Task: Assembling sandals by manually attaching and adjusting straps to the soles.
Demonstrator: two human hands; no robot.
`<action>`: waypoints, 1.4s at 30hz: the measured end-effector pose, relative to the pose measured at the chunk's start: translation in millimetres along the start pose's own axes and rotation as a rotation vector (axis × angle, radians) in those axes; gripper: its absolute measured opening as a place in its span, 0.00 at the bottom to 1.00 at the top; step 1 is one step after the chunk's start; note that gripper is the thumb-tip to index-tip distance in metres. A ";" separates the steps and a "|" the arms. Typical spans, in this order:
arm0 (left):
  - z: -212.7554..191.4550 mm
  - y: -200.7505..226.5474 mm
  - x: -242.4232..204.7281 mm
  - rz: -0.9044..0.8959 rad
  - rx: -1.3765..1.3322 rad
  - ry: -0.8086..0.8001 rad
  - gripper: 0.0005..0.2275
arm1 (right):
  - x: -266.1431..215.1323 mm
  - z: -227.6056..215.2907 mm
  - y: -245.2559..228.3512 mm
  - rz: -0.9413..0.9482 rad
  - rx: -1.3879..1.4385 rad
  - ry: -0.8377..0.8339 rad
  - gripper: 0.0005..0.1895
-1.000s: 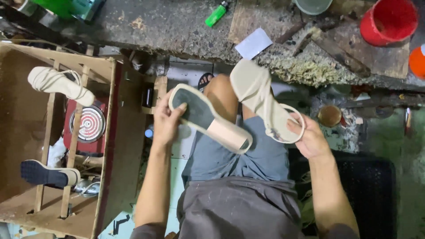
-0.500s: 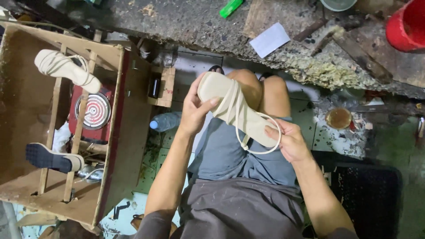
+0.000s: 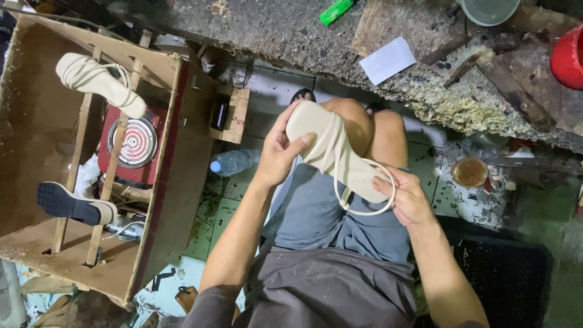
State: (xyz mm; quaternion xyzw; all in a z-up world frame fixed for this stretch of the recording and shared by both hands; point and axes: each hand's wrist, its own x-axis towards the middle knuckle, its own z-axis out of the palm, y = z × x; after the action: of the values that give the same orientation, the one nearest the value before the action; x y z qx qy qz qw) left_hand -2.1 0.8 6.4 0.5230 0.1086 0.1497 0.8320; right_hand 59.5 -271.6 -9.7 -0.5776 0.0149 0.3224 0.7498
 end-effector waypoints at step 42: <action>-0.3 -19.6 -14.8 0.174 0.363 0.291 0.18 | -15.5 2.5 -10.8 0.261 -0.075 0.077 0.10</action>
State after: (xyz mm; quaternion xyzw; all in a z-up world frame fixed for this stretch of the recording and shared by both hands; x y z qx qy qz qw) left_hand -13.3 -12.4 -11.1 0.6440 0.2070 0.2728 0.6841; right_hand 51.7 -278.0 6.5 -0.6102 0.1064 0.3952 0.6783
